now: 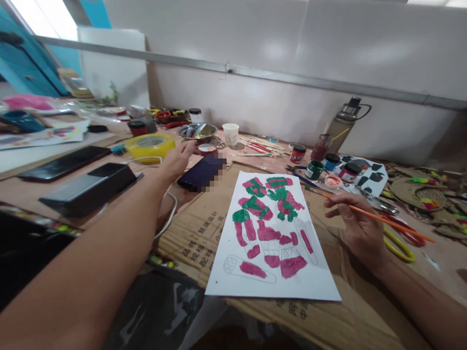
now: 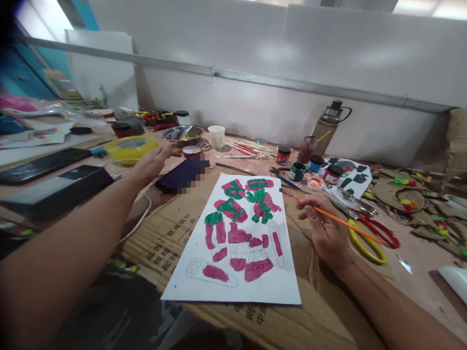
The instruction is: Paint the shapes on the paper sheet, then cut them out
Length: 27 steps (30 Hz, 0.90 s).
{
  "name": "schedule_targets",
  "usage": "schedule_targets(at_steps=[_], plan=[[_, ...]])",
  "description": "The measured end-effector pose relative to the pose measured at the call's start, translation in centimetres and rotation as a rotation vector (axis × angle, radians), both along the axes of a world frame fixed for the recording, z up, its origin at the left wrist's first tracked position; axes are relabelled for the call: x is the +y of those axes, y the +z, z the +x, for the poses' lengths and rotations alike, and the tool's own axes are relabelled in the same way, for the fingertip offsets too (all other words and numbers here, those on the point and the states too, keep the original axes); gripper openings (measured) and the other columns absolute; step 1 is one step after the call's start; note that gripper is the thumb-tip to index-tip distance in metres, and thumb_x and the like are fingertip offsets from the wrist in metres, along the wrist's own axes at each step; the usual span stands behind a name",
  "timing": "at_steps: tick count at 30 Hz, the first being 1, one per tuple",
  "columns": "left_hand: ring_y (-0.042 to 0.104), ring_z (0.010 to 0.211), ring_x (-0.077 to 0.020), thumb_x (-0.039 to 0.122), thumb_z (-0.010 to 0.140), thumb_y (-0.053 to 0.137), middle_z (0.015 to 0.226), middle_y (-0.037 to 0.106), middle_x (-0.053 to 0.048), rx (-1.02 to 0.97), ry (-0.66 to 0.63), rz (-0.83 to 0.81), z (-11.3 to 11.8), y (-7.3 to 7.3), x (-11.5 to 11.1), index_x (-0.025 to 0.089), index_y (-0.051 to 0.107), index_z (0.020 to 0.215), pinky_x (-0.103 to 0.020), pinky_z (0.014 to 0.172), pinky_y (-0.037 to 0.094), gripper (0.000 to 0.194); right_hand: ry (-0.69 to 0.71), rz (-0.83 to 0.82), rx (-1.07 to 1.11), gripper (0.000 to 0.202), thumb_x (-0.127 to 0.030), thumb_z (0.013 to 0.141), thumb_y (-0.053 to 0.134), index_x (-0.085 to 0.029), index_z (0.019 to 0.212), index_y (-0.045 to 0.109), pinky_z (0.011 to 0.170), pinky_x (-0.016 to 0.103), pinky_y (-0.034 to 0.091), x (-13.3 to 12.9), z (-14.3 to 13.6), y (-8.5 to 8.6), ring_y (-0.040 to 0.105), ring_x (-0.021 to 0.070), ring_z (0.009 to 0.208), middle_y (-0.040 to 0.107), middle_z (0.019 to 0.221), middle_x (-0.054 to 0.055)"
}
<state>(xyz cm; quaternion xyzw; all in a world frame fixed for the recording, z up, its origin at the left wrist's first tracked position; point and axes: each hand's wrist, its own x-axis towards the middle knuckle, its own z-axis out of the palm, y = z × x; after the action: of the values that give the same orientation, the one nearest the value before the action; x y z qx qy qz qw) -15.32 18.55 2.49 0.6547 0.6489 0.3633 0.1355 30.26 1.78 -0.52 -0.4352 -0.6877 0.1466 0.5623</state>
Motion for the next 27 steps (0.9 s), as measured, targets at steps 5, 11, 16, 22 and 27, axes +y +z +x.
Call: schedule_targets(at_steps=[5, 11, 16, 22, 27], plan=[[0.063, 0.129, -0.0298, 0.043, 0.114, 0.036, 0.137, 0.077, -0.016, -0.101, 0.037, -0.062, 0.2, 0.1, 0.1, 0.007, 0.066, 0.146, -0.042, 0.116, 0.044, 0.057, 0.001, 0.008, 0.019, 0.022, -0.048, 0.111, 0.069, -0.028, 0.107, 0.078, 0.065, 0.031, 0.07, 0.0, -0.1, 0.0, 0.076, 0.019, 0.083, 0.076, 0.1, 0.005], [0.064, 0.121, -0.0292, 0.045, 0.112, 0.039, 0.132, 0.079, -0.014, -0.093, 0.063, -0.061, 0.2, 0.1, -0.1, 0.012, 0.071, 0.131, -0.041, 0.109, 0.047, 0.05, -0.006, 0.019, 0.033, 0.023, -0.048, 0.11, 0.069, -0.029, 0.106, 0.079, 0.063, 0.032, 0.071, -0.1, -0.3, 0.2, 0.075, 0.0205, 0.084, 0.076, 0.099, 0.005], [0.067, 0.119, -0.0277, 0.042, 0.107, 0.047, 0.127, 0.08, -0.012, -0.165, 0.095, 0.071, 0.8, 0.5, -0.4, 0.012, 0.076, 0.109, -0.039, 0.112, 0.047, 0.042, -0.026, 0.038, 0.032, 0.023, -0.047, 0.11, 0.068, -0.028, 0.105, 0.079, 0.064, 0.033, 0.071, -0.1, -0.1, 0.1, 0.076, 0.0214, 0.087, 0.075, 0.105, 0.006], [0.072, 0.101, -0.024, 0.038, 0.1, 0.058, 0.102, 0.081, -0.01, -0.392, 0.058, 0.345, 4.0, 3.4, -2.2, 0.014, 0.079, 0.104, -0.04, 0.103, 0.055, 0.032, -0.02, 0.024, 0.067, 0.019, -0.044, 0.111, 0.068, -0.028, 0.109, 0.079, 0.065, 0.031, 0.071, 0.3, 0.6, -0.4, 0.075, 0.0201, 0.088, 0.075, 0.103, 0.005], [0.069, 0.082, -0.0207, 0.044, 0.101, 0.062, 0.084, 0.073, -0.005, -0.516, -0.238, 0.363, 8.9, 8.2, -9.0, 0.025, 0.081, 0.087, -0.04, 0.083, 0.059, 0.031, -0.038, 0.016, 0.081, 0.021, -0.046, 0.11, 0.069, -0.028, 0.106, 0.079, 0.065, 0.029, 0.07, 0.4, 0.6, -0.5, 0.074, 0.0187, 0.087, 0.074, 0.102, 0.005]])
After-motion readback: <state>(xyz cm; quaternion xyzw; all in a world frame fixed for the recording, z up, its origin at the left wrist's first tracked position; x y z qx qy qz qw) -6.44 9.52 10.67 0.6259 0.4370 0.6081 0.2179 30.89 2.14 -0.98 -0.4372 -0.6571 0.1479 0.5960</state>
